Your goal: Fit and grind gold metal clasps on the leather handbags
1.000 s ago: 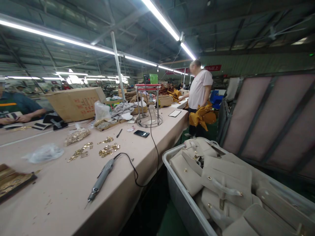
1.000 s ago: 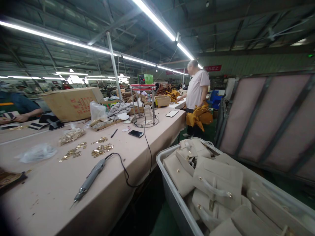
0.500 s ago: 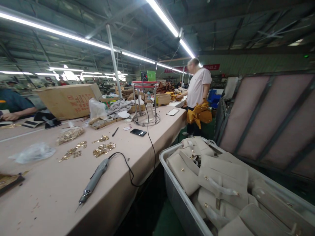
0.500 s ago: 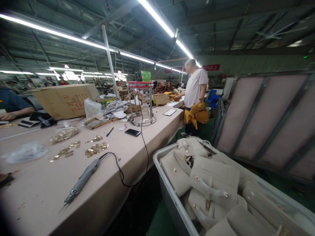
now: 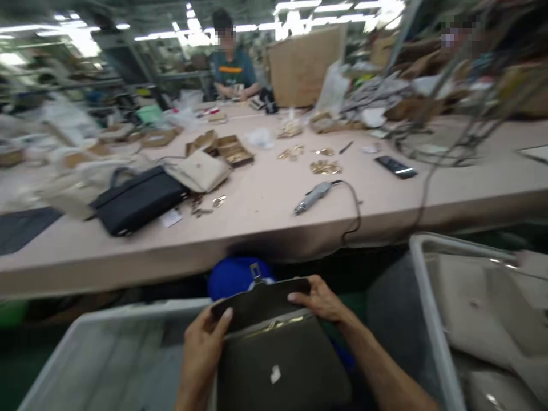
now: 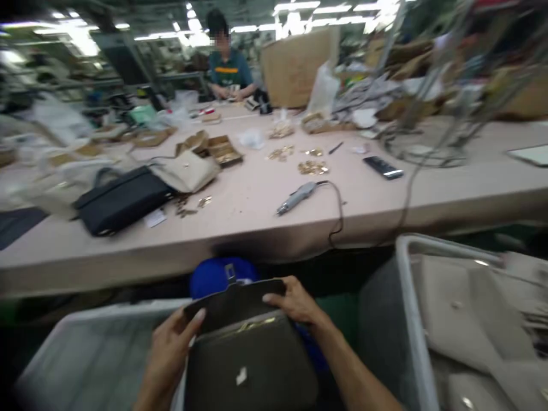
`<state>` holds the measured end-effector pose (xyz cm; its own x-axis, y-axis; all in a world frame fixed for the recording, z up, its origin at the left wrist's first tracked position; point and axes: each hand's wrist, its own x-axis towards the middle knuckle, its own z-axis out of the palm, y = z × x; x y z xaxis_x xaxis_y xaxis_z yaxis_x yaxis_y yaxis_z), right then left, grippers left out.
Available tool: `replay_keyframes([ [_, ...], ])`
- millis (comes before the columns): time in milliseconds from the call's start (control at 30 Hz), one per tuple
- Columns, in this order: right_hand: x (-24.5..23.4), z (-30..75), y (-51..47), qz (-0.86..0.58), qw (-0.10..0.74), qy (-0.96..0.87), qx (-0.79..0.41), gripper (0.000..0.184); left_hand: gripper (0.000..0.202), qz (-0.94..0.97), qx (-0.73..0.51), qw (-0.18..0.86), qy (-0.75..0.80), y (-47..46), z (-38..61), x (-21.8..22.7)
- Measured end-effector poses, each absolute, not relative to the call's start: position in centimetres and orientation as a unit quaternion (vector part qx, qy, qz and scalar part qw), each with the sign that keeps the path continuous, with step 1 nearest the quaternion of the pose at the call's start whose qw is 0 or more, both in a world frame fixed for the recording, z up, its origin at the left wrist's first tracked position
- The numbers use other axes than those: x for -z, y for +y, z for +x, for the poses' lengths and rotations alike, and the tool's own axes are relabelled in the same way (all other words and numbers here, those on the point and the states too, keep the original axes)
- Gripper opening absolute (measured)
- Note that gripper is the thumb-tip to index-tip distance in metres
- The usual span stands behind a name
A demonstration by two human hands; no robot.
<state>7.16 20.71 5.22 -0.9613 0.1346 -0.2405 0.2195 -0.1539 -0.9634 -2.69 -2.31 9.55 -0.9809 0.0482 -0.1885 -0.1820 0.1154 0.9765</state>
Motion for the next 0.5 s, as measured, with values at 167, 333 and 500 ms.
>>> replay_keyframes([
  [167, -3.9, 6.2, 20.1, 0.049, 0.065, 0.673, 0.735, 0.032, 0.038, 0.003, -0.538, -0.099, 0.837, -8.4, -1.3, -10.9],
  [333, -4.3, 5.9, 19.0, 0.001, 0.037, 0.710, 0.703, 0.031, 0.049, -0.023, -0.655, 0.043, 0.754, -4.7, -1.2, -14.0],
  [500, -3.8, 5.5, 18.7, -0.007, 0.029, 0.716, 0.698, 0.027, 0.066, -0.132, -0.740, 0.299, 0.588, -2.1, -2.9, -13.7],
])
